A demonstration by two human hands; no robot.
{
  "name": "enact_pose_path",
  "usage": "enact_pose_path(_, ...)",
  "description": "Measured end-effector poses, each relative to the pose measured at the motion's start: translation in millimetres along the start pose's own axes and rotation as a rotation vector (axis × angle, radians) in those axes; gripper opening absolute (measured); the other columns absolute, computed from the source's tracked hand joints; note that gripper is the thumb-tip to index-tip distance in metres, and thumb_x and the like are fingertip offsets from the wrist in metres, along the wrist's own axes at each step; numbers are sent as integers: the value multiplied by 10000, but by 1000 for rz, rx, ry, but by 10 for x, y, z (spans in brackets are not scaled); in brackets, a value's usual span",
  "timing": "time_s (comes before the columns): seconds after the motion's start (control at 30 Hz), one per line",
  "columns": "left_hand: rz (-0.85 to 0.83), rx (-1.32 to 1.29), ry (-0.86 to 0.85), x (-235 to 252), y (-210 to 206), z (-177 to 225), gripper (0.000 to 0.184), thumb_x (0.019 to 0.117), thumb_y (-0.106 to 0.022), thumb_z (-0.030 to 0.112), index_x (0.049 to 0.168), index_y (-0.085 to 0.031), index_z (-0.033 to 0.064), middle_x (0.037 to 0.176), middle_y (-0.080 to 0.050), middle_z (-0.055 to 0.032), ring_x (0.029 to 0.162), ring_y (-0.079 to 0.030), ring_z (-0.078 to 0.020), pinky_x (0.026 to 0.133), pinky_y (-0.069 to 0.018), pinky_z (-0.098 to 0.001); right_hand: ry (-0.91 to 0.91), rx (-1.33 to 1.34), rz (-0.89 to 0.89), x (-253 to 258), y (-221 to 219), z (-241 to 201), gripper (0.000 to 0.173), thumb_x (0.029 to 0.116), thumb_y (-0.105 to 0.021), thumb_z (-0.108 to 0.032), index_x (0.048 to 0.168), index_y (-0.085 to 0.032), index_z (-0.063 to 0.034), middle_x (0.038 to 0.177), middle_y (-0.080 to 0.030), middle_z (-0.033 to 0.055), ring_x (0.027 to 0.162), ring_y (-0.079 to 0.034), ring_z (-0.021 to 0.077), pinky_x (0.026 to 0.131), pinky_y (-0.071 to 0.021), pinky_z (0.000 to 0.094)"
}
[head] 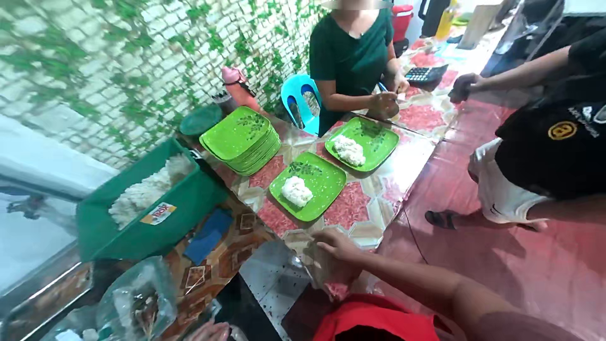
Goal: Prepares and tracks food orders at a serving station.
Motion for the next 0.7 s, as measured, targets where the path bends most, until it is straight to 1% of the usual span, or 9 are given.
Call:
enact_pose_path(0.03,-10,29,-3,59,-3,136,282,1027,-563,135,1050,-766,-59,1204,-712,-236,1254,-601,-456,1127,-394,-601,-10,114,14,-3,143,-19,403,1063,-530,-201,1397,-575,20,1377,-626,193,1286,-605,250,1134,-448,401)
enact_pose_path(0.1,-34,81,-29,189,-9,387,258,1009,-579,112,996,-775,-56,1162,-729,-227,1228,-617,-463,1106,-396,-628,10,187,95,-6,630,-122,385,1065,-500,-159,1389,-568,37,1363,-631,185,1242,-628,217,1078,-496,372)
enact_pose_path(0.23,-75,151,-34,369,32,850,222,986,-610,89,948,-780,-48,1134,-733,-230,1210,-627,-457,1091,-405,-644,63,31,459,-55,2165,-158,353,1046,-479,-107,1341,-604,40,1334,-655,183,1227,-640,232,1054,-516,407)
enact_pose_path(0.33,-95,179,-31,466,66,1121,228,984,-615,108,924,-782,-36,1121,-739,-220,1203,-641,-432,1090,-422,-630,94,19,733,-54,3253,17,378,1065,-470,-147,1381,-540,49,1390,-604,196,1257,-603,241,1065,-494,408)
enact_pose_path(0.4,-139,187,-52,519,19,1268,249,980,-602,127,891,-782,-20,1086,-748,-206,1155,-668,-418,1044,-468,-615,133,8,836,7,3751,114,426,1069,-461,-194,1403,-499,68,1400,-581,227,1264,-594,255,1082,-483,398)
enact_pose_path(0.47,-286,190,22,583,-41,1407,278,1020,-586,157,927,-776,-23,1125,-737,-203,1185,-649,-403,1067,-452,-584,77,-42,825,133,3980,209,446,1076,-454,-243,1412,-497,46,1368,-596,239,1209,-624,290,1050,-501,434)
enact_pose_path(0.5,-343,193,55,610,-67,1469,290,1030,-577,169,939,-775,-23,1136,-734,-202,1193,-645,-396,1071,-448,-575,1,-79,746,213,3977,247,444,1082,-461,-262,1413,-504,31,1344,-607,248,1172,-640,323,1027,-510,484)
enact_pose_path(0.6,-457,223,120,659,-148,1566,331,1059,-534,211,985,-770,-9,1146,-726,-186,1198,-637,-366,1069,-445,-549,-219,-213,369,432,3653,452,363,1086,-479,-239,1339,-599,-7,1185,-685,240,994,-685,399,887,-530,624)
enact_pose_path(0.7,-496,236,111,683,-224,1667,344,1059,-527,218,947,-758,-10,1111,-730,-182,1161,-651,-363,1041,-459,-552,-340,-252,241,385,3310,780,313,1078,-471,-197,1265,-662,-33,1088,-720,207,920,-694,383,840,-530,628)
Point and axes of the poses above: each hand's wrist, its own x-axis towards the middle knuckle, its own y-axis out of the back of the hand, z = x × y, the point moved 7 cm from there along x, towards the middle knuckle
